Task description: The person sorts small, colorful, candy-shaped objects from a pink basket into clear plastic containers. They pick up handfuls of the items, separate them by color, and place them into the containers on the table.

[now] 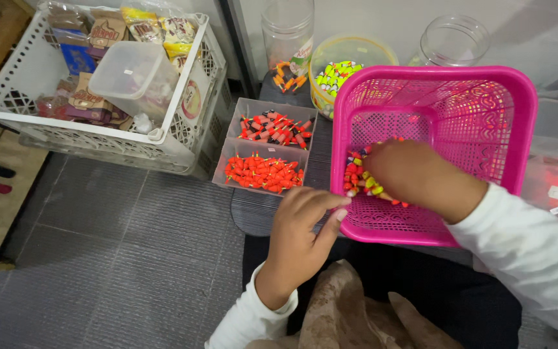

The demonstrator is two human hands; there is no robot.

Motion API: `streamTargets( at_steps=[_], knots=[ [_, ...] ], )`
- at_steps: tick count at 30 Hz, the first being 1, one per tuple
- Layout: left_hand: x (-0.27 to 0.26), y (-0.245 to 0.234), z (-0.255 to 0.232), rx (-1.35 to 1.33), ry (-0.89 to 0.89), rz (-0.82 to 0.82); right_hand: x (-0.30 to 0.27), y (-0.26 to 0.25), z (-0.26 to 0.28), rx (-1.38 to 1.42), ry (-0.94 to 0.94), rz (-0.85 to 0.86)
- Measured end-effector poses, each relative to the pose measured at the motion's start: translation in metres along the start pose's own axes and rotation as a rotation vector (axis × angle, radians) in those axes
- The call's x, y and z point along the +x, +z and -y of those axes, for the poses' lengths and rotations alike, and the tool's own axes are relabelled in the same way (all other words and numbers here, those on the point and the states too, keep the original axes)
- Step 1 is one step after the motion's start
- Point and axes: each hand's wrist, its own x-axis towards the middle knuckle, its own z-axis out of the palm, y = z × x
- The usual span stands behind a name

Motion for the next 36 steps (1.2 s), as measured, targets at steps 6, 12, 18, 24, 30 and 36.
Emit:
streamTargets(
  at_steps=[6,12,18,24,30,36],
  knots=[
    [-0.003,0.001,0.005,-0.016,-0.002,0.002,-0.006,-0.022,-0.014,-0.135,0.066,-0.077],
    [-0.003,0.000,0.004,-0.023,-0.002,0.013,-0.013,-0.018,0.012,0.129,-0.065,0.132],
    [-0.006,0.000,0.003,-0.007,0.002,0.016,-0.010,-0.013,-0.007,-0.046,0.045,0.052],
    [-0.003,-0.003,-0.006,0.063,-0.017,0.061,-0.009,-0.017,-0.022,-0.071,0.093,0.382],
    [-0.006,0.000,-0.004,0.068,-0.032,0.057,-0.008,0.008,-0.020,-0.126,0.048,0.356],
    [-0.007,0.002,-0.002,0.083,-0.023,0.056,-0.020,0.006,-0.040,-0.058,0.044,0.287]
  ],
)
